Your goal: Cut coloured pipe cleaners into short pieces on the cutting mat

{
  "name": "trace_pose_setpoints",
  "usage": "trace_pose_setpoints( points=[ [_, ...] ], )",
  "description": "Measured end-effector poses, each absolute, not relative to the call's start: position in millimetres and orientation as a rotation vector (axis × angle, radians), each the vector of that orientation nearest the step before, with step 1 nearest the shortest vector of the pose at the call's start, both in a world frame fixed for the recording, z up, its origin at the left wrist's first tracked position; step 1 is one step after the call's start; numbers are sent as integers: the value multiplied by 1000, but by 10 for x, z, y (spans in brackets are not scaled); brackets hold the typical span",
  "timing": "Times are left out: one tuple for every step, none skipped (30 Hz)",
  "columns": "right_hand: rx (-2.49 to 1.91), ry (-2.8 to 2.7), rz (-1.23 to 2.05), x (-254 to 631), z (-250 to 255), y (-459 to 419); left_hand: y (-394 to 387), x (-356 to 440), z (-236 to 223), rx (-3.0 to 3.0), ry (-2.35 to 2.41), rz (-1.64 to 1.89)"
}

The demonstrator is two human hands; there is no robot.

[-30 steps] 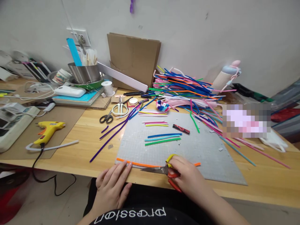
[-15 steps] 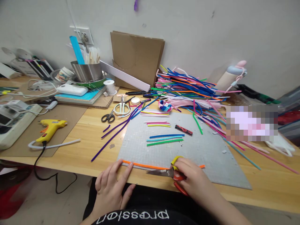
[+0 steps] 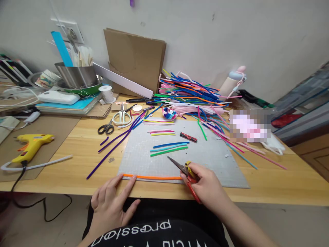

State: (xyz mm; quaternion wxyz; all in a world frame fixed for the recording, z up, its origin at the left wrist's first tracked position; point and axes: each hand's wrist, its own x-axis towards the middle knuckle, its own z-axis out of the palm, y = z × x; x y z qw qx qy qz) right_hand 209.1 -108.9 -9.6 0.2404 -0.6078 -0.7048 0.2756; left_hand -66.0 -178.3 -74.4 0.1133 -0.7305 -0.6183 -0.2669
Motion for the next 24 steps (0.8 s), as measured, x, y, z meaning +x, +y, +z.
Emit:
trace_pose_setpoints(
  points=[
    [-1673,-1878,894,2066,-77,-1130,-1780,-657,-743,-2143,-1814,-787],
    [-1675,-1806,1056,2039,-68,-1175,-1778,-654,-742,-2144,-1815,-793],
    [-1668,-1719,1213,2013,-72,-1219,-1776,-652,-739,-2145,-1817,-799],
    [-1651,-1626,1348,1989,-88,-1261,-1774,-649,-736,-2147,-1818,-804],
    [-1629,-1540,1457,1969,-113,-1299,-1772,-648,-732,-2150,-1818,-808],
    [-1606,-1471,1533,1953,-144,-1330,-1770,-646,-728,-2152,-1818,-810],
    [-1580,-1422,1584,1942,-178,-1355,-1768,-645,-724,-2154,-1818,-808],
    [-1555,-1392,1614,1937,-211,-1373,-1767,-645,-719,-2156,-1818,-805],
    [-1535,-1374,1628,1936,-241,-1386,-1766,-644,-715,-2158,-1817,-803],
    [-1519,-1366,1635,1939,-266,-1394,-1766,-642,-711,-2157,-1816,-801],
    [-1509,-1368,1637,1944,-285,-1400,-1767,-640,-708,-2156,-1817,-796],
    [-1504,-1380,1632,1948,-297,-1405,-1769,-638,-706,-2155,-1818,-789],
    [-1506,-1402,1619,1950,-304,-1410,-1770,-635,-704,-2153,-1820,-780],
    [-1516,-1430,1595,1949,-304,-1416,-1772,-632,-702,-2150,-1825,-770],
    [-1530,-1463,1568,1943,-298,-1424,-1774,-629,-701,-2146,-1829,-762],
    [-1544,-1497,1537,1932,-285,-1433,-1775,-627,-700,-2143,-1834,-755],
    [-1557,-1528,1506,1918,-264,-1440,-1775,-625,-698,-2141,-1838,-753],
    [-1561,-1556,1481,1905,-237,-1441,-1775,-624,-697,-2139,-1840,-754],
    [-1560,-1577,1453,1898,-203,-1435,-1774,-624,-696,-2140,-1838,-755],
    [-1557,-1599,1419,1902,-164,-1415,-1772,-625,-694,-2142,-1834,-756],
    [-1558,-1623,1379,1923,-123,-1379,-1771,-626,-693,-2145,-1829,-756],
    [-1569,-1643,1322,1968,-82,-1323,-1769,-628,-692,-2147,-1824,-756],
    [-1589,-1673,1254,2038,-44,-1249,-1768,-630,-691,-2148,-1822,-756],
    [-1620,-1707,1172,2134,-13,-1156,-1766,-632,-691,-2147,-1821,-755]
  ],
)
